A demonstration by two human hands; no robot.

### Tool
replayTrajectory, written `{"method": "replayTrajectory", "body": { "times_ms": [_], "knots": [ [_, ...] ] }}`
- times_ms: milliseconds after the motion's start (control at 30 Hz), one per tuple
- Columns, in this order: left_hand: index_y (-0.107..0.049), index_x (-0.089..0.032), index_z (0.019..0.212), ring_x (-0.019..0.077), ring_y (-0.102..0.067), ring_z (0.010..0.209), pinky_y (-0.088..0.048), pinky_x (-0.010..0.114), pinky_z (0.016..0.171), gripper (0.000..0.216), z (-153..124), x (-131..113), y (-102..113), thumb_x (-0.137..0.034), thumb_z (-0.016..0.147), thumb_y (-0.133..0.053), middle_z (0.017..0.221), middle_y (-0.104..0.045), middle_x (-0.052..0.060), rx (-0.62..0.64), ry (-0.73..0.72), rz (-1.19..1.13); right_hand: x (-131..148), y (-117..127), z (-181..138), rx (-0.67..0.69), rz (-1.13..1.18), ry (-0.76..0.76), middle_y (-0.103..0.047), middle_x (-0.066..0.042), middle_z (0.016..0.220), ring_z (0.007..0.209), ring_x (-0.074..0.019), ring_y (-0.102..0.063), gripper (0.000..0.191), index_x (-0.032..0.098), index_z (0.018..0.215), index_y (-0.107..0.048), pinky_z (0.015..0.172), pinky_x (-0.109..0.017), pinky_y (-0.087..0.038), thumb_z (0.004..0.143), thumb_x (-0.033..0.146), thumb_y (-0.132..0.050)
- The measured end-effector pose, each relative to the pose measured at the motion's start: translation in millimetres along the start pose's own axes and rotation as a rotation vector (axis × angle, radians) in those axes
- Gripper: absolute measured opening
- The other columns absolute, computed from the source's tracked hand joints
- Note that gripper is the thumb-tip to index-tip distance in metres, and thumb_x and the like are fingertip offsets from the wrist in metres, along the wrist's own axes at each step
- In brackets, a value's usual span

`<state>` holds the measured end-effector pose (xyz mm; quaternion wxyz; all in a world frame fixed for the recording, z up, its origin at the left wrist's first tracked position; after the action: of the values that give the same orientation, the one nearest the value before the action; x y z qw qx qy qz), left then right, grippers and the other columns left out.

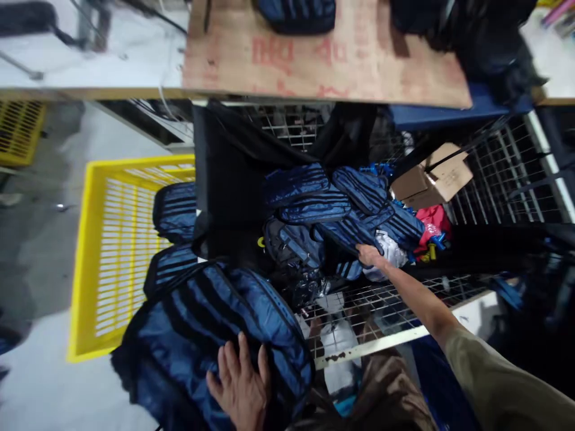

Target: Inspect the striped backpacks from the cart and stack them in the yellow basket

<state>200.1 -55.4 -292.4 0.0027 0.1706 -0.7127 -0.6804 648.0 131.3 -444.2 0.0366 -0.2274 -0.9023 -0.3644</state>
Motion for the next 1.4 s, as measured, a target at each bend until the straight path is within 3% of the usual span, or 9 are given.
{"method": "replayTrajectory", "body": {
  "times_ms": [200,300,467,600,867,1000,1200,1300,1400],
  "knots": [
    [-0.061,-0.013,0.155,0.0438,-0.056,0.149,-0.034,0.068,0.128,0.073,16,-56,66,-0.063,0.105,-0.047,0.157,-0.061,0.029,0.012,0.127,-0.259,27,119,-145,-0.142,0.062,0.157,-0.073,-0.011,0.123,0.109,-0.0228,-0.069,0.021,0.016,0.123,-0.070,0.100,-0.035,-0.052,0.111,0.028,-0.058],
    [-0.069,-0.020,0.142,0.0364,-0.067,0.135,-0.050,0.054,0.119,0.066,16,-115,101,-0.068,0.103,-0.050,0.144,-0.073,0.020,0.223,0.172,-0.646,39,152,-230,-0.183,0.062,0.210,-0.073,-0.013,0.121,0.111,-0.0241,-0.068,0.020,0.018,0.119,-0.069,0.099,-0.032,-0.047,0.110,0.024,-0.053],
    [-0.074,-0.019,0.117,0.0315,-0.078,0.104,-0.063,0.037,0.078,0.075,4,-234,127,-0.080,0.075,-0.083,0.123,-0.078,0.019,0.632,0.533,-1.299,56,160,-361,-0.264,0.129,0.359,-0.074,-0.010,0.109,0.102,-0.0254,-0.071,0.024,0.022,0.114,-0.067,0.092,-0.034,-0.051,0.110,0.031,-0.045],
    [-0.070,-0.020,0.100,0.0216,-0.075,0.084,-0.060,0.030,0.071,0.081,1,-282,141,-0.071,0.047,-0.104,0.095,-0.077,0.010,0.593,0.620,-1.608,59,149,-428,-0.345,0.307,0.487,-0.073,-0.008,0.107,0.100,-0.0272,-0.073,0.025,0.029,0.108,-0.064,0.091,-0.039,-0.055,0.110,0.039,-0.042],
    [-0.055,-0.022,0.081,0.0137,-0.065,0.060,-0.053,0.025,0.061,0.075,-17,-305,173,-0.079,0.057,-0.097,0.069,-0.065,-0.002,0.677,0.284,-1.539,36,157,-471,-0.381,0.474,0.520,-0.073,-0.008,0.102,0.098,-0.0324,-0.074,0.023,0.035,0.101,-0.059,0.091,-0.048,-0.058,0.108,0.048,-0.041],
    [-0.054,-0.022,0.078,0.0128,-0.061,0.057,-0.050,0.025,0.059,0.073,-16,-313,173,-0.083,0.062,-0.092,0.063,-0.061,-0.004,0.497,0.230,-1.508,26,161,-476,-0.377,0.464,0.569,-0.073,-0.010,0.103,0.098,-0.0331,-0.073,0.027,0.034,0.101,-0.059,0.091,-0.050,-0.057,0.110,0.049,-0.039],
    [-0.057,-0.023,0.087,0.0120,-0.062,0.062,-0.047,0.024,0.059,0.082,23,-310,194,-0.081,0.046,-0.097,0.070,-0.063,-0.006,0.205,0.442,-1.607,-5,166,-495,-0.306,0.454,0.633,-0.074,-0.009,0.109,0.104,-0.0317,-0.074,0.027,0.039,0.109,-0.063,0.096,-0.047,-0.059,0.109,0.056,-0.043],
    [-0.054,-0.024,0.089,0.0096,-0.057,0.054,-0.044,0.023,0.055,0.078,15,-328,202,-0.081,0.055,-0.095,0.070,-0.061,-0.007,0.242,0.369,-1.617,-19,161,-486,-0.258,0.500,0.572,-0.075,-0.006,0.102,0.095,-0.0306,-0.075,0.033,0.037,0.100,-0.063,0.091,-0.046,-0.061,0.107,0.063,-0.044],
    [-0.056,-0.025,0.096,0.0109,-0.056,0.053,-0.042,0.025,0.053,0.073,-13,-356,205,-0.084,0.067,-0.088,0.075,-0.064,-0.004,0.358,0.264,-1.579,-10,153,-465,-0.318,0.597,0.534,-0.078,-0.009,0.119,0.112,-0.0325,-0.076,0.038,0.036,0.116,-0.067,0.104,-0.048,-0.061,0.103,0.066,-0.049]
  ]
}}
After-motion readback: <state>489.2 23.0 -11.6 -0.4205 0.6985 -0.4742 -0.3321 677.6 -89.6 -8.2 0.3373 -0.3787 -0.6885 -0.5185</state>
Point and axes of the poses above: each hand's wrist, its own z-axis towards the middle knuckle, its own y-axis out of the back of the hand, x = y × z, the point moved 1 cm from there along z, towards the middle knuckle
